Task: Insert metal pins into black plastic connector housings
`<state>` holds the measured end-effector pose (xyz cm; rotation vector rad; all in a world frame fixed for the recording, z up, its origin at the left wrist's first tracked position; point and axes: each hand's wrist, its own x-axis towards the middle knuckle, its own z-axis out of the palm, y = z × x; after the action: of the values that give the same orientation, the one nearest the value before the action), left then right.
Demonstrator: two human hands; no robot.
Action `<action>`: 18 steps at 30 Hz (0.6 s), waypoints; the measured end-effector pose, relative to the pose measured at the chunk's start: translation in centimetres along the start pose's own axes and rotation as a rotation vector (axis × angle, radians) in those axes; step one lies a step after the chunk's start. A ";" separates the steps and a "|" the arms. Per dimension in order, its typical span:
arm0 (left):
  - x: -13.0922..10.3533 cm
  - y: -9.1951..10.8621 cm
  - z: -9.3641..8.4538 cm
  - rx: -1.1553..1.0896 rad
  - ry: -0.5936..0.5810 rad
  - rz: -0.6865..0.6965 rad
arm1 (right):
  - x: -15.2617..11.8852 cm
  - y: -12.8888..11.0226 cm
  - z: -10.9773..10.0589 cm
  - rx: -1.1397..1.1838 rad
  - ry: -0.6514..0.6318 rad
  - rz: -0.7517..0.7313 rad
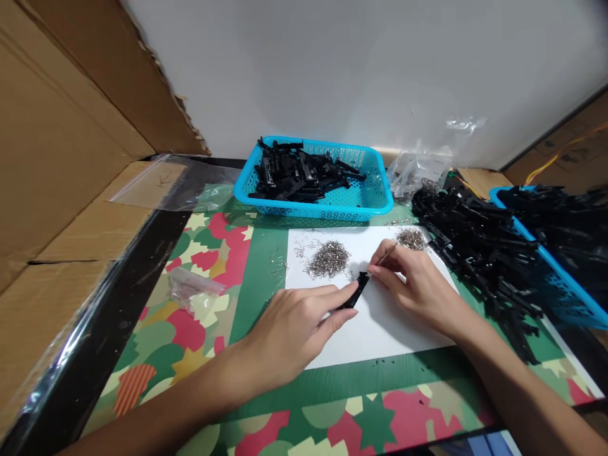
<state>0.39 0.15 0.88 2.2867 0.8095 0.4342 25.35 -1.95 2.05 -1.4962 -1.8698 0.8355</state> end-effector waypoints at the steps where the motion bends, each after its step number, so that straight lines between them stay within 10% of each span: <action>1: 0.0 -0.1 0.0 -0.011 0.005 -0.011 | 0.1 0.0 0.0 0.001 0.008 -0.003; 18: 0.9 -0.6 -1.1 -0.188 0.060 -0.203 | 1.0 0.4 -0.1 0.360 0.232 -0.021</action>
<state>0.28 1.65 1.37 2.0036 0.9778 0.4671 25.45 -0.87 1.85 -1.2852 -1.4732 0.8925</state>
